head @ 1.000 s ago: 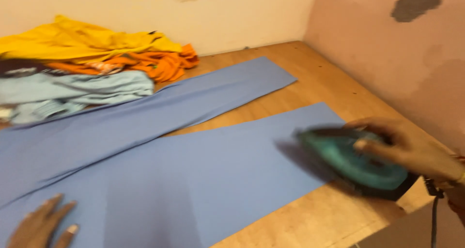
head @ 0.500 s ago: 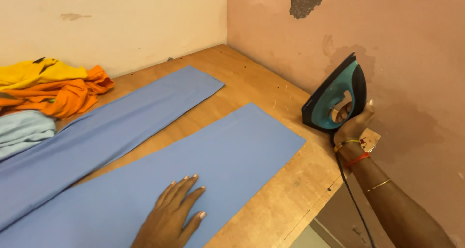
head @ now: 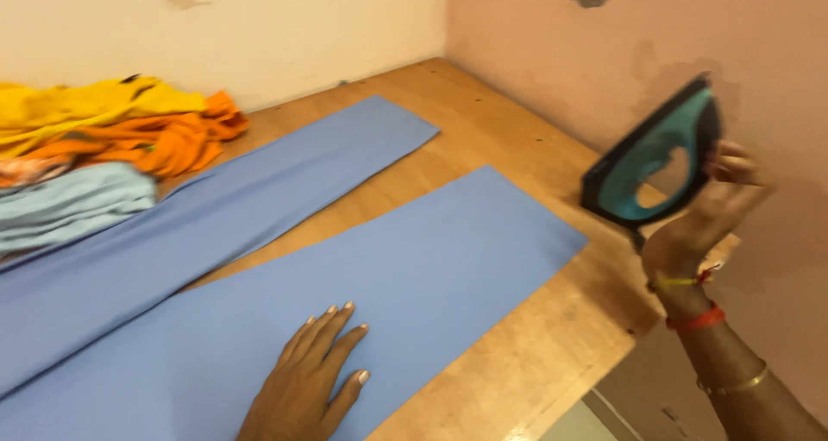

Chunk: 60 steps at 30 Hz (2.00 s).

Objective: The person irons a light blue pair of trousers laid out on a wooden table. They use a handheld electric iron to smooth the fabric, moving it back and forth across the legs and waist area while holding the garment in place with the other hand.

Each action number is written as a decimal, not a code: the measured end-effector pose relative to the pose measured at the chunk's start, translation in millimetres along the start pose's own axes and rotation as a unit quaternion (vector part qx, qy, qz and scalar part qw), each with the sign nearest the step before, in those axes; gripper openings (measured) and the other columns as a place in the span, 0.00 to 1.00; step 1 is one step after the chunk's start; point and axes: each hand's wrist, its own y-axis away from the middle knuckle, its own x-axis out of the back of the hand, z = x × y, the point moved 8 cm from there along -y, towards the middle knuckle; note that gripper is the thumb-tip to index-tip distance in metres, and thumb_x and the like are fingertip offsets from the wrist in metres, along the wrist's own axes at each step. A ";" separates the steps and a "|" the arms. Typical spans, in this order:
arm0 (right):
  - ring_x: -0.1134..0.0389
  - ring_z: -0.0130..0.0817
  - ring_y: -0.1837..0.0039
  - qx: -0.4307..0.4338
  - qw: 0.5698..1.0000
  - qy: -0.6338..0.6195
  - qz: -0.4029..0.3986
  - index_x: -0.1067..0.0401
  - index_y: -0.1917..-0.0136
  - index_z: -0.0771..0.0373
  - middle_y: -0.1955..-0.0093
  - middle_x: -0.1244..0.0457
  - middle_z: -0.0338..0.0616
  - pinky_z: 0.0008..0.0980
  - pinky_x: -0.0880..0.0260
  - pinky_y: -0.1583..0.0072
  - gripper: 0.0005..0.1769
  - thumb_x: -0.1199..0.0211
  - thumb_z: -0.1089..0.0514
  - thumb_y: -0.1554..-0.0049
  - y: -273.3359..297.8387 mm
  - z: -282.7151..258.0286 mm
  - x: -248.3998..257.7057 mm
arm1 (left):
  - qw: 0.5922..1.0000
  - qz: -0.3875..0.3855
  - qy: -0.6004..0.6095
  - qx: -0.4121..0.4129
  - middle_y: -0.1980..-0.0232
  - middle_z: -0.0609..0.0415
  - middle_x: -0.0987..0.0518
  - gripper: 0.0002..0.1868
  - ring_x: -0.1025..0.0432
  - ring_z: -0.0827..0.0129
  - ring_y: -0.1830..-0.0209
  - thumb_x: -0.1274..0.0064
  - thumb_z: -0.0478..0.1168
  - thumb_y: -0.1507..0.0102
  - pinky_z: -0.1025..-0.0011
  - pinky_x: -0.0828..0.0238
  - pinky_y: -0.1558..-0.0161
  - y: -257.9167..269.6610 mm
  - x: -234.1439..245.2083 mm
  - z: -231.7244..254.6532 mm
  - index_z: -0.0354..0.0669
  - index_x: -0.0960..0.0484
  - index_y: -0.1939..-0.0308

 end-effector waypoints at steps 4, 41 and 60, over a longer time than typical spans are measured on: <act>0.52 0.54 0.27 0.186 0.950 -0.021 -0.250 0.44 0.29 0.63 0.28 0.51 0.56 0.52 0.55 0.29 0.34 0.49 0.37 0.37 44.8 -118.2 -100.4 | 0.998 0.041 -0.001 0.044 0.24 0.42 0.39 0.28 0.49 0.49 0.23 0.50 0.49 0.35 0.53 0.56 0.27 25.3 17.4 -14.7 0.42 0.30 0.33; 0.57 0.57 0.17 0.142 0.832 -0.124 -0.522 0.43 0.23 0.64 0.20 0.53 0.61 0.52 0.59 0.23 0.34 0.50 0.43 0.36 133.2 -183.7 -189.9 | 0.829 0.213 -0.370 0.362 0.33 0.62 0.24 0.22 0.32 0.69 0.37 0.49 0.54 0.43 0.53 0.36 0.27 295.8 26.2 -114.0 0.67 0.21 0.44; 0.28 0.52 0.44 0.167 0.890 0.150 -0.397 0.25 0.46 0.58 0.44 0.30 0.50 0.46 0.28 0.42 0.11 0.45 0.57 0.39 -33.4 37.1 -402.5 | 0.961 0.143 -0.172 0.164 0.43 0.47 0.23 0.19 0.30 0.53 0.42 0.47 0.32 0.41 0.56 0.33 0.42 26.7 93.6 -181.9 0.42 0.21 0.45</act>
